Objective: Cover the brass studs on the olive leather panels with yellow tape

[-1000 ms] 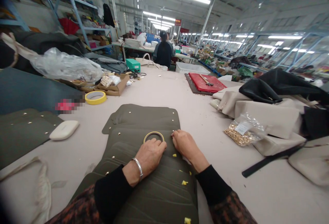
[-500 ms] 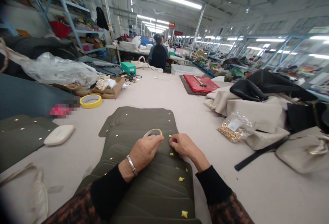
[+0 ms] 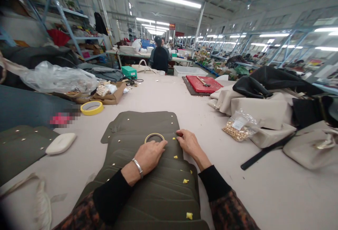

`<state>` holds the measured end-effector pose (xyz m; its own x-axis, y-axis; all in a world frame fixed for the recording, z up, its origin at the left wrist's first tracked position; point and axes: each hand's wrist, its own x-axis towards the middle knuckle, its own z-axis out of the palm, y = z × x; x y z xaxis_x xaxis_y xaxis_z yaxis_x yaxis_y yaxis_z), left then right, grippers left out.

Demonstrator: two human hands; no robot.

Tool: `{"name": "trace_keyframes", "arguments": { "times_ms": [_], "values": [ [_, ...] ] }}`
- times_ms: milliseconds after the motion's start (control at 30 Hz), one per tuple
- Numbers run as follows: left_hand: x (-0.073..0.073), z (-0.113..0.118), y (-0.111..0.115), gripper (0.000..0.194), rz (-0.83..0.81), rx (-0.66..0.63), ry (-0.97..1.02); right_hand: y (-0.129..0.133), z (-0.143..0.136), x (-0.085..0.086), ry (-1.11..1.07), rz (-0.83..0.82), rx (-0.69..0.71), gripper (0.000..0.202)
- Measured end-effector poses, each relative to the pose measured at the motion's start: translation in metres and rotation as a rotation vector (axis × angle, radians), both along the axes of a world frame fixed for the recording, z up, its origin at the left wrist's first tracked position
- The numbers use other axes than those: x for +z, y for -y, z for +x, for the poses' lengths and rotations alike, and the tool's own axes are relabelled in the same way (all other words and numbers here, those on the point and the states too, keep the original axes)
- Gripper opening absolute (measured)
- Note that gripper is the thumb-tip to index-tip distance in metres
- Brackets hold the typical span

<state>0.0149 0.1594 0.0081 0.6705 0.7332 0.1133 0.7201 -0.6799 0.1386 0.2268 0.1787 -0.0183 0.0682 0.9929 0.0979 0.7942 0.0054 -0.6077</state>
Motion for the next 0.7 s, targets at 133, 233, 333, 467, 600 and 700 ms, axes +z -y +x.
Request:
{"name": "trace_keyframes", "arguments": {
  "times_ms": [133, 233, 333, 467, 600, 700],
  "values": [
    [0.002, 0.004, -0.001, 0.022, -0.033, -0.025, -0.026, -0.002, 0.002, 0.0, -0.027, -0.006, 0.011, 0.028],
    [0.006, 0.002, -0.005, 0.024, -0.123, 0.0, 0.036, -0.004, 0.004, 0.002, -0.071, -0.006, 0.009, 0.029],
    [0.01, -0.002, -0.006, 0.023, -0.171, -0.028, 0.224, -0.006, 0.004, 0.003, -0.159, 0.0, -0.024, 0.032],
    [0.013, -0.009, -0.006, 0.022, -0.129, -0.079, 0.423, 0.004, 0.004, 0.004, -0.352, -0.1, 0.006, 0.033],
    [0.009, -0.013, -0.007, 0.036, -0.069, -0.096, 0.438, 0.026, 0.008, 0.012, -0.405, -0.401, 0.174, 0.023],
    [0.006, -0.013, -0.009, 0.049, -0.073, -0.095, 0.394, 0.038, 0.007, 0.025, -0.241, -0.299, 0.141, 0.02]
  ]
}}
